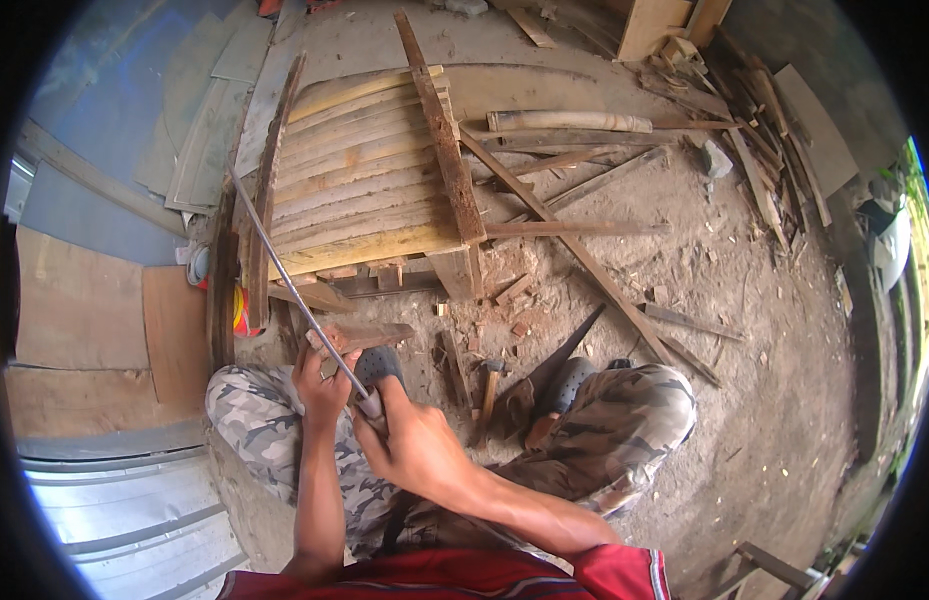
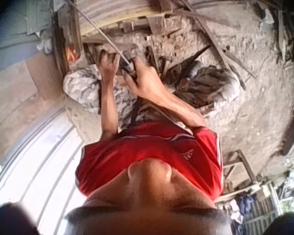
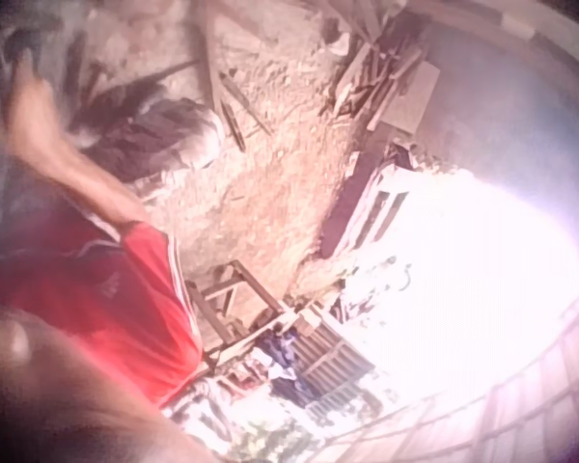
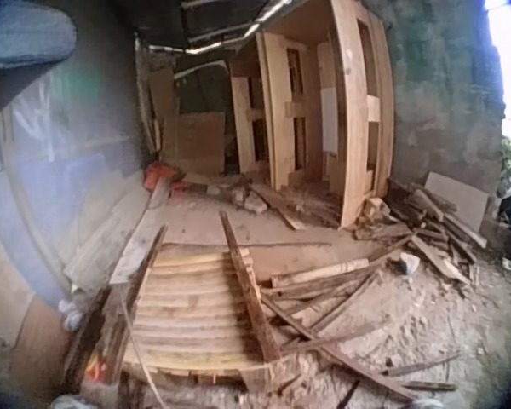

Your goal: The person sits on the floor and sharpens a long metal tool using a sharpening stone. They hold the tool with both hands and rub it against the stone repeatedly. The person briefly checks the edge with their fingers and continues sharpening.

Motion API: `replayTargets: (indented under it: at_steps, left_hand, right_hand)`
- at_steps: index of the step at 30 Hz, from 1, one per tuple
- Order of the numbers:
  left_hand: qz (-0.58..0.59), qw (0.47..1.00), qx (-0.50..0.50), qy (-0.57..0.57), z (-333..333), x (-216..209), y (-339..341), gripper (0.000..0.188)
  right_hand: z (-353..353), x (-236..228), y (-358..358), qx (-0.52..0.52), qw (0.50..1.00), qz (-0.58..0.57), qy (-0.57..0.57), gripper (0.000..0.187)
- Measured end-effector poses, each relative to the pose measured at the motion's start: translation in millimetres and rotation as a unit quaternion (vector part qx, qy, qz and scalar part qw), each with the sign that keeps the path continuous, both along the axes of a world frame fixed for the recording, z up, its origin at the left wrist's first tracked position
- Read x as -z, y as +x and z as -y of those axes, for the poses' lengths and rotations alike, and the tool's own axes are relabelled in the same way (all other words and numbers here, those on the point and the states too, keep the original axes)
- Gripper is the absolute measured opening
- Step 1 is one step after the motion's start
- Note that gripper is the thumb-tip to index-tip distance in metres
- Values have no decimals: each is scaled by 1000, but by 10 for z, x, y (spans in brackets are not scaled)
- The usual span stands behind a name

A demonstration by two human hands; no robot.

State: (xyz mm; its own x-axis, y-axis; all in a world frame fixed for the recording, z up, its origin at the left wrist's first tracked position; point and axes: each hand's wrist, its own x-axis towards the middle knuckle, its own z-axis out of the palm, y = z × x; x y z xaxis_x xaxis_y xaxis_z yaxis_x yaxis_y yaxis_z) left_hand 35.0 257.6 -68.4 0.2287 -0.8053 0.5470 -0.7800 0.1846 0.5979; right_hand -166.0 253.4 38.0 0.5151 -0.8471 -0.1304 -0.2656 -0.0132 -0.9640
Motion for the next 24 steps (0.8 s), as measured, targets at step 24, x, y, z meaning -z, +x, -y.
replayTargets:
  at_steps: [24]
  left_hand:
    - [6, 1000, 2, -13, -80, 63, 84, 27]
  right_hand:
    - [3, 91, -44, -34, 999, -12, 29, 28]
